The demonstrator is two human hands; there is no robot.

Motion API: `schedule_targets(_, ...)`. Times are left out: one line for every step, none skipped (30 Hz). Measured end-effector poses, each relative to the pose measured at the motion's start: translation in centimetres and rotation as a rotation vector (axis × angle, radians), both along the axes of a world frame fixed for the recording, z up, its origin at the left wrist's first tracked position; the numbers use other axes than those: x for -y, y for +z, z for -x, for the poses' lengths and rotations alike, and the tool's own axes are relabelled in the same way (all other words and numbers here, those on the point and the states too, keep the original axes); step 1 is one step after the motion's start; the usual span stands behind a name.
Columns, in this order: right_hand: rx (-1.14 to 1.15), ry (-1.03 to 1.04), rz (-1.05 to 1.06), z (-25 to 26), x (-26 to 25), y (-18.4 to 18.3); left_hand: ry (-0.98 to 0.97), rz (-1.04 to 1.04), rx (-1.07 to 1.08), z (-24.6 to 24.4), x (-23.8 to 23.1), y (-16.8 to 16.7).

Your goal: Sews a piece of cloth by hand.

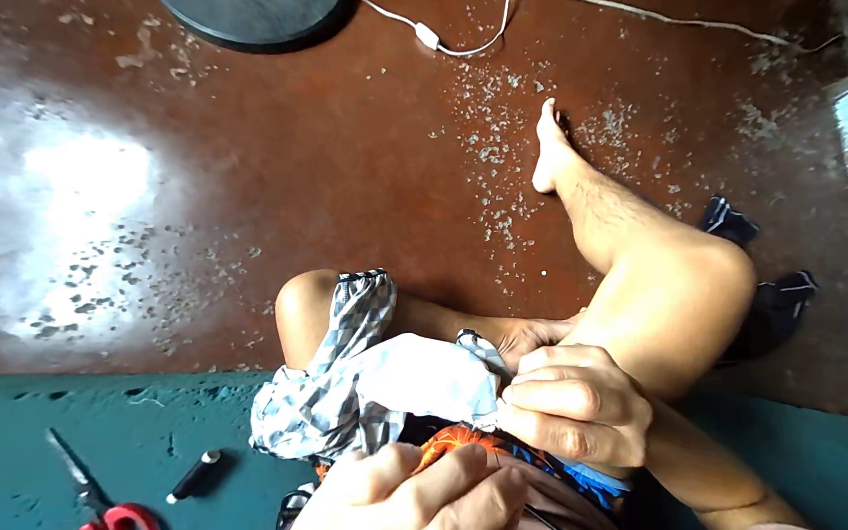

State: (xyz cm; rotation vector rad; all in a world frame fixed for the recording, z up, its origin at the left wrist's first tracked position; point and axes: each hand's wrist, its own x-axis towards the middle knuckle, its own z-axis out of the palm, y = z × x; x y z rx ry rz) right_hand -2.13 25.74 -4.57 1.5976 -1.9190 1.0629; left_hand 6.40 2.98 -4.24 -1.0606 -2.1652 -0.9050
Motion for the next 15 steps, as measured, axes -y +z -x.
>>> schedule_targets(-0.016, -0.013, -0.006, 0.1, -0.2, 0.1, -0.047, 0.02, 0.028, -0.2, 0.3, 0.0)
schedule_targets(-0.028, -0.021, -0.012, 0.1, -0.4, 0.1, -0.094, 0.021, 0.059, -0.4, 0.4, 0.1)
schedule_targets(-0.038, -0.026, -0.018, 0.1, -0.6, 0.1, -0.132, 0.024, 0.094, -0.5, 0.6, 0.1)
schedule_targets(-0.052, -0.035, -0.026, 0.0, -0.9, 0.1, -0.155, 0.033, 0.132, -0.8, 0.7, 0.1)
schedule_targets(-0.066, -0.043, -0.036, 0.0, -1.1, 0.1, -0.173, 0.05, 0.174, -1.1, 0.9, 0.2)
schedule_targets(-0.082, -0.048, -0.041, 0.0, -1.3, 0.1, -0.182, 0.065, 0.21, -1.4, 1.1, 0.3)
schedule_targets(-0.091, -0.049, -0.043, -0.1, -1.5, 0.1, -0.185, 0.072, 0.246, -1.7, 1.3, 0.2)
schedule_targets(-0.092, -0.05, -0.043, -0.1, -1.7, 0.1, -0.178, 0.067, 0.277, -2.1, 1.3, 0.2)
schedule_targets(-0.088, -0.053, -0.042, -0.1, -1.8, 0.1, -0.162, 0.064, 0.303, -2.4, 1.3, 0.2)
schedule_targets(-0.087, -0.056, -0.044, 0.0, -1.9, 0.1, -0.153, 0.051, 0.333, -2.6, 1.3, 0.2)
schedule_targets(-0.093, -0.061, -0.043, 0.0, -2.0, 0.1, -0.151, 0.047, 0.373, -2.8, 1.4, 0.2)
schedule_targets(-0.099, -0.066, -0.038, 0.0, -2.1, 0.2, -0.15, 0.047, 0.412, -3.1, 1.5, 0.3)
schedule_targets(-0.103, -0.068, -0.034, 0.1, -2.1, 0.2, -0.149, 0.046, 0.448, -3.3, 1.6, 0.4)
schedule_targets(-0.106, -0.072, -0.032, 0.1, -2.1, 0.3, -0.146, 0.044, 0.481, -3.5, 1.8, 0.4)
schedule_targets(-0.103, -0.071, -0.027, 0.1, -2.1, 0.3, -0.141, 0.045, 0.508, -3.8, 1.9, 0.3)
